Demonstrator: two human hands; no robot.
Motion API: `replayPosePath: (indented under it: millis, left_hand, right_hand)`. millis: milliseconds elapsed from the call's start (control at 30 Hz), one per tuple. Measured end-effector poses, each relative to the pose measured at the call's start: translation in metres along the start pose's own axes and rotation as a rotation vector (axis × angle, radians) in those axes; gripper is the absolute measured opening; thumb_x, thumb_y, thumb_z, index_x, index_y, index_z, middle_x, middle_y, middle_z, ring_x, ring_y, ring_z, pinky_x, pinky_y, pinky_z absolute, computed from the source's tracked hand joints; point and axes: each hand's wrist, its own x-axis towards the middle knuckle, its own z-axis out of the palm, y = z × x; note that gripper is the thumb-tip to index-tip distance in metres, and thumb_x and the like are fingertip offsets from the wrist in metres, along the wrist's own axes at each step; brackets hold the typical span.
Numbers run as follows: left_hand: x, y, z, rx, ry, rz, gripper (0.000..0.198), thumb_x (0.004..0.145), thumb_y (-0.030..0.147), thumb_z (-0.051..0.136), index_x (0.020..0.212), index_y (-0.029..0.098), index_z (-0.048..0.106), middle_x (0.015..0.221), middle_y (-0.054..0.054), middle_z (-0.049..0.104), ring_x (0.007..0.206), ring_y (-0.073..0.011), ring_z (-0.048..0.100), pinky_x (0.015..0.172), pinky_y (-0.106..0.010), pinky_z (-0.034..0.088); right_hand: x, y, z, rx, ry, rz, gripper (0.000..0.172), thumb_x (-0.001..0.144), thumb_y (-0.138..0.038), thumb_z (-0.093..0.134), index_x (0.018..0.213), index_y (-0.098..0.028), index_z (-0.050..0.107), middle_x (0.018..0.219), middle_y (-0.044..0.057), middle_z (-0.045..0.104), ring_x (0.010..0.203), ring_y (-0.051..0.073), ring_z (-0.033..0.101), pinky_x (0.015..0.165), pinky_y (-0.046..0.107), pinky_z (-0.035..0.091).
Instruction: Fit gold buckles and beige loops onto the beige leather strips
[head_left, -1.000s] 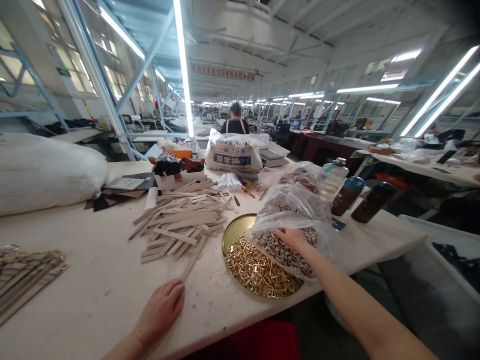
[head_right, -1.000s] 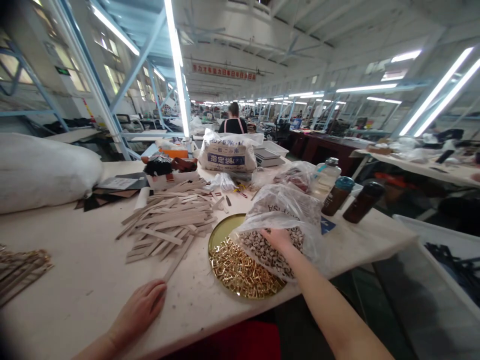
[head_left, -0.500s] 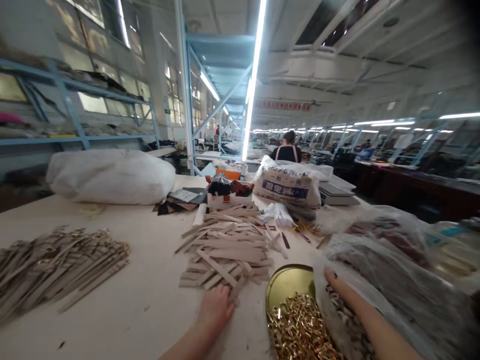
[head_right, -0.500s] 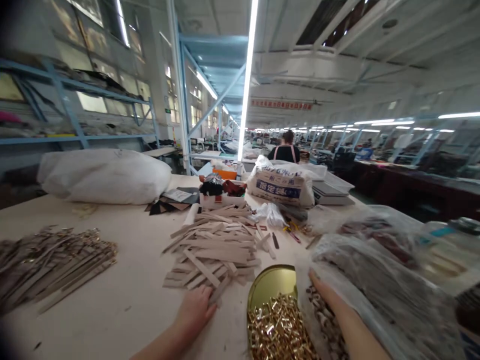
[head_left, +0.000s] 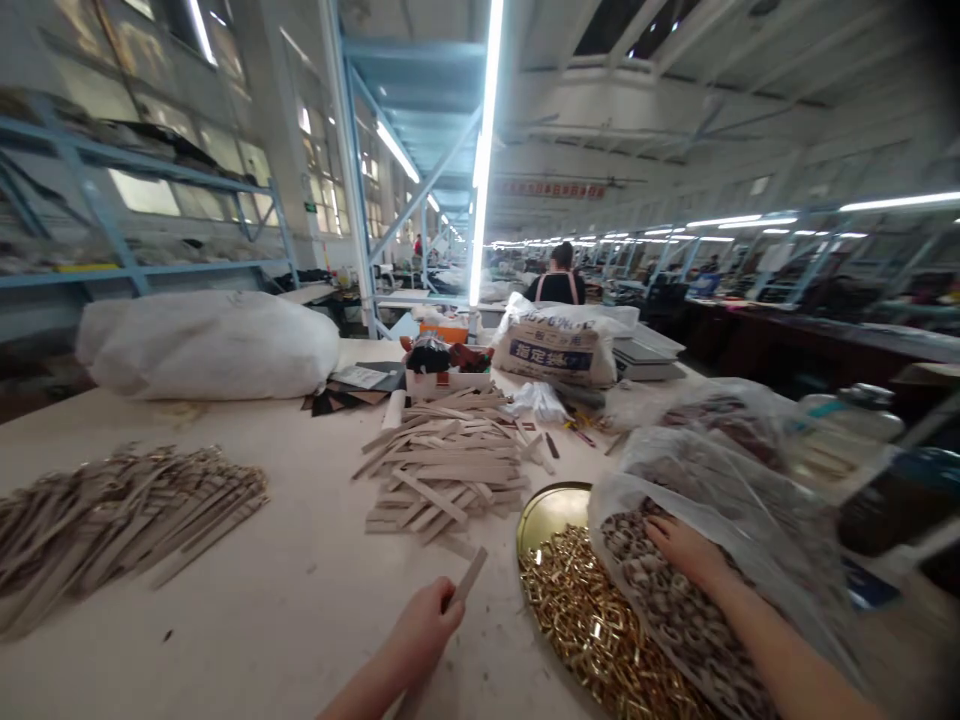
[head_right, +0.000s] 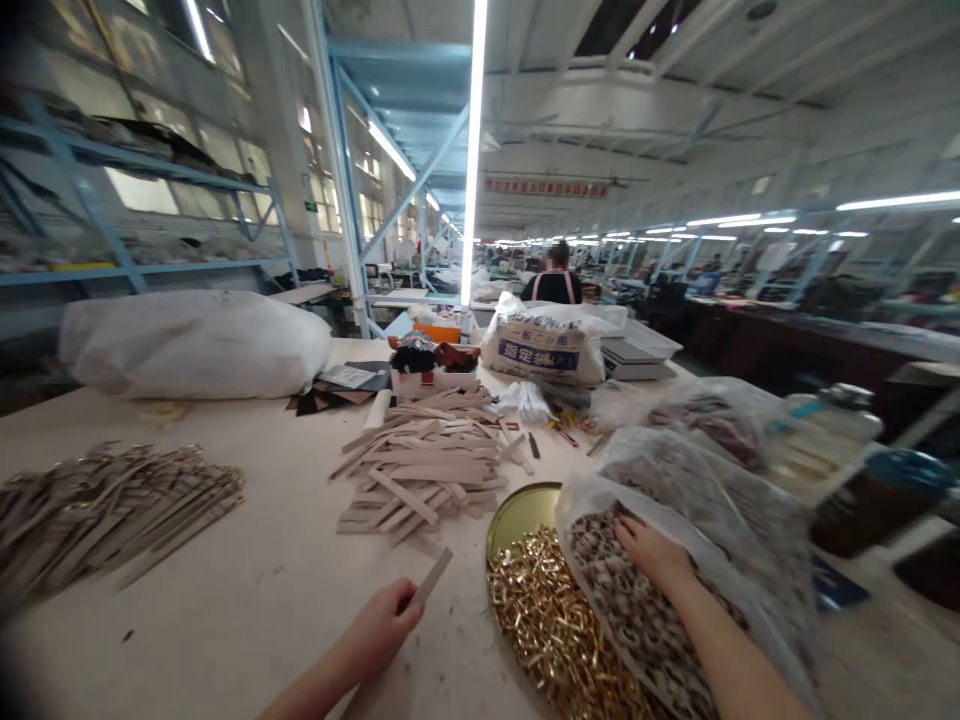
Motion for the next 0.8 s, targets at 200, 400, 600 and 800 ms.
replayPosePath:
  millis: [200, 400, 600, 800]
  left_hand:
    - [-0.033, 0.021, -0.002, -0.544, -0.144, -0.172, 0.020, 0.076, 0.036, 0.044, 0.070, 0.017, 0.049, 0.061, 0.003, 0.049, 0.052, -0.0101, 0.041, 0.050, -0.021, 0.029]
    - [-0.052, 0.039, 0.010, -1.137, -0.317, -0.399, 0.020, 0.070, 0.021, 0.054, 0.089, 0.015, 0.056, 0.065, 0.002, 0.055, 0.048, -0.0070, 0.044, 0.045, -0.018, 0.032]
    - [-0.064, 0.055, 0.006, -1.442, -0.361, -0.611, 0.025, 0.074, 0.007, 0.051, 0.097, 0.014, 0.050, 0.080, -0.003, 0.060, 0.060, -0.0073, 0.058, 0.052, -0.017, 0.044]
    - [-0.072, 0.065, 0.000, -1.590, -0.634, -0.461, 0.033, 0.070, -0.002, 0.048, 0.101, 0.008, 0.052, 0.101, -0.013, 0.060, 0.084, -0.0158, 0.062, 0.073, -0.028, 0.050]
  right_hand:
    - [-0.034, -0.014, -0.035, -0.069, -0.109, 0.039, 0.038, 0.082, -0.031, 0.034, 0.098, -0.019, 0.066, 0.106, 0.010, 0.063, 0.095, 0.021, 0.058, 0.085, 0.033, 0.040]
    - [-0.086, -0.045, -0.052, -0.132, -0.141, -0.010, 0.043, 0.082, -0.040, 0.041, 0.118, -0.022, 0.054, 0.124, 0.009, 0.053, 0.112, 0.024, 0.048, 0.095, 0.037, 0.033]
    - [-0.105, -0.076, -0.066, -0.101, -0.063, -0.003, 0.045, 0.080, -0.036, 0.044, 0.121, -0.018, 0.050, 0.131, 0.013, 0.045, 0.119, 0.029, 0.040, 0.100, 0.046, 0.025]
    - [-0.121, -0.174, -0.075, 0.743, -0.297, 0.175, 0.041, 0.082, -0.047, 0.041, 0.111, -0.021, 0.054, 0.093, 0.008, 0.062, 0.082, 0.022, 0.057, 0.073, 0.035, 0.044]
